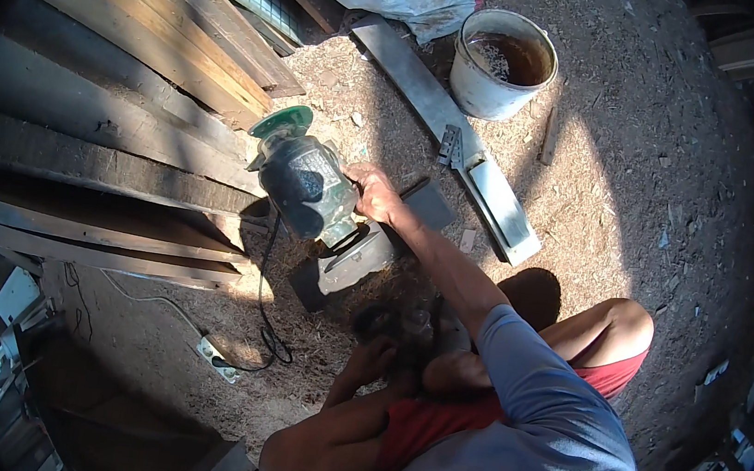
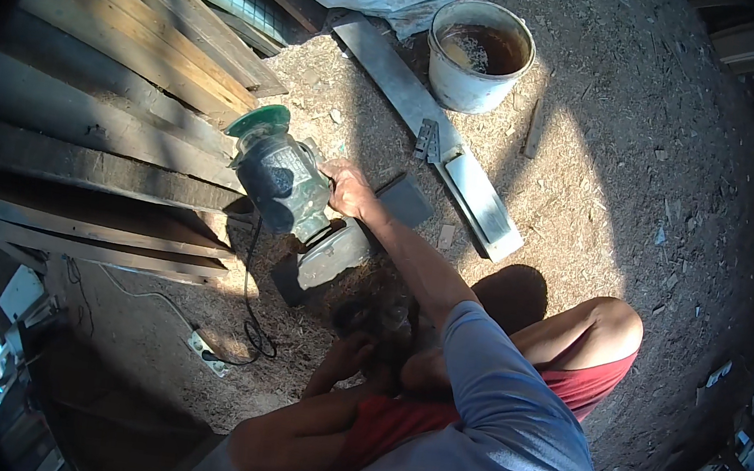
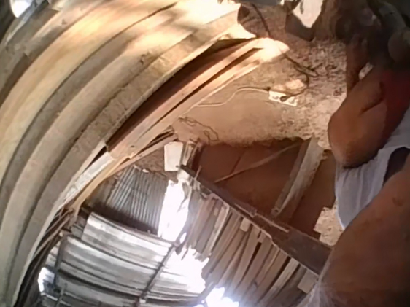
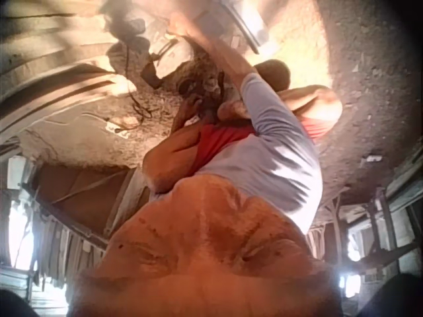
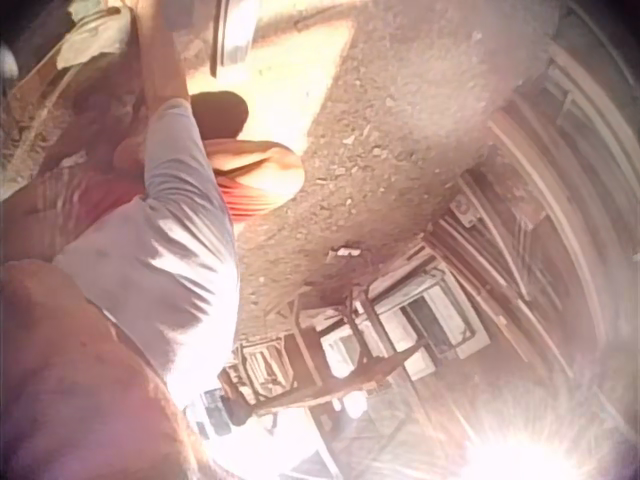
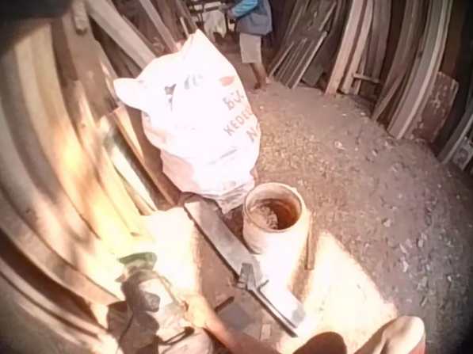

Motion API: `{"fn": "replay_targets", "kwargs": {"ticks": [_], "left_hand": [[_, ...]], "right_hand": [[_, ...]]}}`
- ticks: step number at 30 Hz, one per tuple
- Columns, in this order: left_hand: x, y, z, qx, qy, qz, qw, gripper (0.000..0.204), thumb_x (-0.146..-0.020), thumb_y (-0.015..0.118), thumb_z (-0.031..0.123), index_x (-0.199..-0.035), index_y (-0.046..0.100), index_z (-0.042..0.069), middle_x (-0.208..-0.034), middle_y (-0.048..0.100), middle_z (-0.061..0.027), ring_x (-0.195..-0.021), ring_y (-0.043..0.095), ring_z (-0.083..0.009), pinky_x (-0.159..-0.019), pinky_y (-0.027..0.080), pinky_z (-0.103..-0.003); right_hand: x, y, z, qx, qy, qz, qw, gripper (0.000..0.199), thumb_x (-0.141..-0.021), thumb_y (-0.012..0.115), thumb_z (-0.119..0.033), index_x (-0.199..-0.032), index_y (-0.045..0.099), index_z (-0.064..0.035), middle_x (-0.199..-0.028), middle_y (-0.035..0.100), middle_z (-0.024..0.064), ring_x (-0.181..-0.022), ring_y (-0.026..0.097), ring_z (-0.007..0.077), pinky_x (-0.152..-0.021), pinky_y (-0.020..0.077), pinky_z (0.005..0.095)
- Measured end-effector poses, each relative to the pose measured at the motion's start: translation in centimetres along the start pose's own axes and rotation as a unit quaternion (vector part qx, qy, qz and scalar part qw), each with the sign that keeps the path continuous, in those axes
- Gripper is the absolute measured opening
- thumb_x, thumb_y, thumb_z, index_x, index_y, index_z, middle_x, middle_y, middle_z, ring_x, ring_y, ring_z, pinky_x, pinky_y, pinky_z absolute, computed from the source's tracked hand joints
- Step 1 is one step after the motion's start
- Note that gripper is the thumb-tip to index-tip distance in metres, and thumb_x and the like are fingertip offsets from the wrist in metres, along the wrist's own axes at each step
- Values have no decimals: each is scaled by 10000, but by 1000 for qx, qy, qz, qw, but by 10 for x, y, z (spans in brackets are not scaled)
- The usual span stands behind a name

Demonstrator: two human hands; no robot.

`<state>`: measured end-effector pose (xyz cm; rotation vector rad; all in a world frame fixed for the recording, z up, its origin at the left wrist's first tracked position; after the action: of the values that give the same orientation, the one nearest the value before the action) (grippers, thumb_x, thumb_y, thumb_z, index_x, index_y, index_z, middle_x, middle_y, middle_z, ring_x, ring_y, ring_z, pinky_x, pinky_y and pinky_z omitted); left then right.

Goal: The person sharpens small metal blades using a bench grinder, repeatedly dipping them into a bucket of water.

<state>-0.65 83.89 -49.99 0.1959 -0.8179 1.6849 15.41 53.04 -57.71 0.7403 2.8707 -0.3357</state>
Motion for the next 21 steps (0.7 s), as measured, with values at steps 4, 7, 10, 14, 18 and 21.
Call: {"fn": "replay_targets", "kwargs": {"ticks": [4,7,10,14,18,21], "left_hand": [[-8,0,11,-4,-21,-17,1000,250,-928,561,298,-1101,600,122,-1000,669,-158,-918,654,-382,-758,521,-455],[5,-2,4,6,-47,-12,999,252,-933,552,297,-1109,592,120,-999,667,-164,-920,652,-386,-755,520,-454],[-11,1,17,5,-12,-21,1000,242,-935,554,278,-1107,595,113,-998,667,-162,-916,659,-372,-758,521,-448],[-8,5,6,25,19,-8,999,236,-933,567,248,-1110,600,96,-993,670,-152,-908,669,-346,-764,525,-426],[3,-14,-2,58,48,5,997,241,-930,581,239,-1094,608,65,-991,670,-158,-869,680,-326,-745,530,-404],[-11,-80,11,199,-111,27,973,279,-914,613,263,-1077,616,37,-987,658,-196,-870,676,-312,-755,525,-402]], "right_hand": [[-2,-23,5,-9,-7,-2,1000,468,-811,537,66,-1266,593,-31,-1169,629,120,-1067,587,206,-956,465,305],[-8,-15,-28,43,-61,2,997,490,-796,532,75,-1267,596,-44,-1169,633,139,-1071,596,228,-956,469,311],[-13,-35,-5,-130,43,-69,988,508,-786,470,112,-1250,607,-44,-1208,633,158,-1105,581,213,-946,454,279],[-21,-36,-10,-294,95,-73,948,410,-836,413,172,-1191,594,74,-1154,648,101,-1022,544,115,-850,448,208],[-45,-24,-37,-243,196,-34,950,228,-871,600,25,-1091,622,81,-959,657,53,-855,536,111,-749,461,243],[-60,-35,-17,-143,216,-36,965,126,-861,654,-92,-946,684,-4,-786,660,26,-763,545,97,-678,474,297]]}}
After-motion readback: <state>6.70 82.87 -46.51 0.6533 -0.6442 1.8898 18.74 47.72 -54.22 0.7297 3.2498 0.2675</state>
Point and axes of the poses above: each hand's wrist, its own x-axis away from the middle knuckle, its own y-axis out of the palm, z = x × y, the point moved 1 cm from there along -x, towards the middle knuckle
